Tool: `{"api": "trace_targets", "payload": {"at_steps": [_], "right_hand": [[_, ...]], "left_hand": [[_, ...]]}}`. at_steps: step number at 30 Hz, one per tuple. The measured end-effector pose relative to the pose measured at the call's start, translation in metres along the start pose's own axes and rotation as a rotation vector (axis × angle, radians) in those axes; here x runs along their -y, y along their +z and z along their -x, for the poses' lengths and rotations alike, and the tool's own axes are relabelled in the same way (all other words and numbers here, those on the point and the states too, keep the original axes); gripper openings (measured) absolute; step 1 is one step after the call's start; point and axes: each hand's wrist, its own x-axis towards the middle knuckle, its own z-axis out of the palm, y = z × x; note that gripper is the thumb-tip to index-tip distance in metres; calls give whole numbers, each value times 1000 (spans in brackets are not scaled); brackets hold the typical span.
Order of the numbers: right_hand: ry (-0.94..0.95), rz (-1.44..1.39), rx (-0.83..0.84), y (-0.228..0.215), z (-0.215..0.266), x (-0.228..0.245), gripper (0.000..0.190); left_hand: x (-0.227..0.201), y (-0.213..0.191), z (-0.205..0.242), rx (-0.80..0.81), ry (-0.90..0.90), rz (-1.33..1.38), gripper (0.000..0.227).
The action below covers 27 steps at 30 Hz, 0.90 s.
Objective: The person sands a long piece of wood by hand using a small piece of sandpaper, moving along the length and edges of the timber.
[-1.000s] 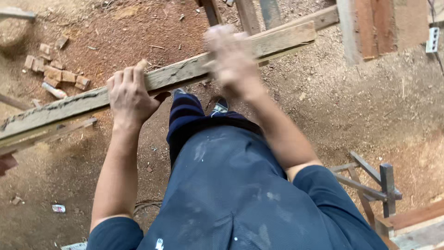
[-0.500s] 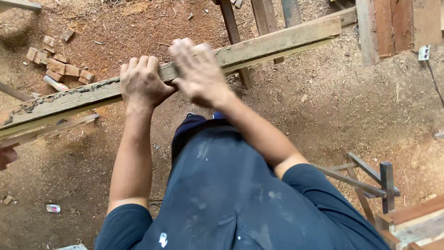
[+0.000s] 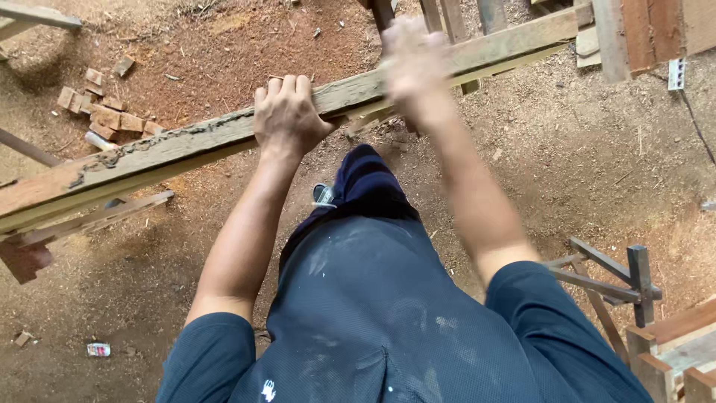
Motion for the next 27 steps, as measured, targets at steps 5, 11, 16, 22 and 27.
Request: {"api": "trace_targets", "payload": {"at_steps": [5, 11, 16, 22, 27], "right_hand": [[-525, 202, -405, 71, -32, -2, 60], [-29, 41, -497, -1, -44, -136, 57], [-196, 242, -262, 62, -43, -13, 61], [-337, 218, -343, 74, -53, -50, 64], [-134, 416, -832, 41, -68, -155, 50]], "left_hand": [[5, 14, 0, 3, -13, 37, 54], [-4, -8, -1, -18, -15, 57, 81], [-5, -9, -2, -20, -20, 56, 86], [1, 14, 4, -182, -2, 37, 64], [1, 7, 4, -58, 0, 42, 74]]}}
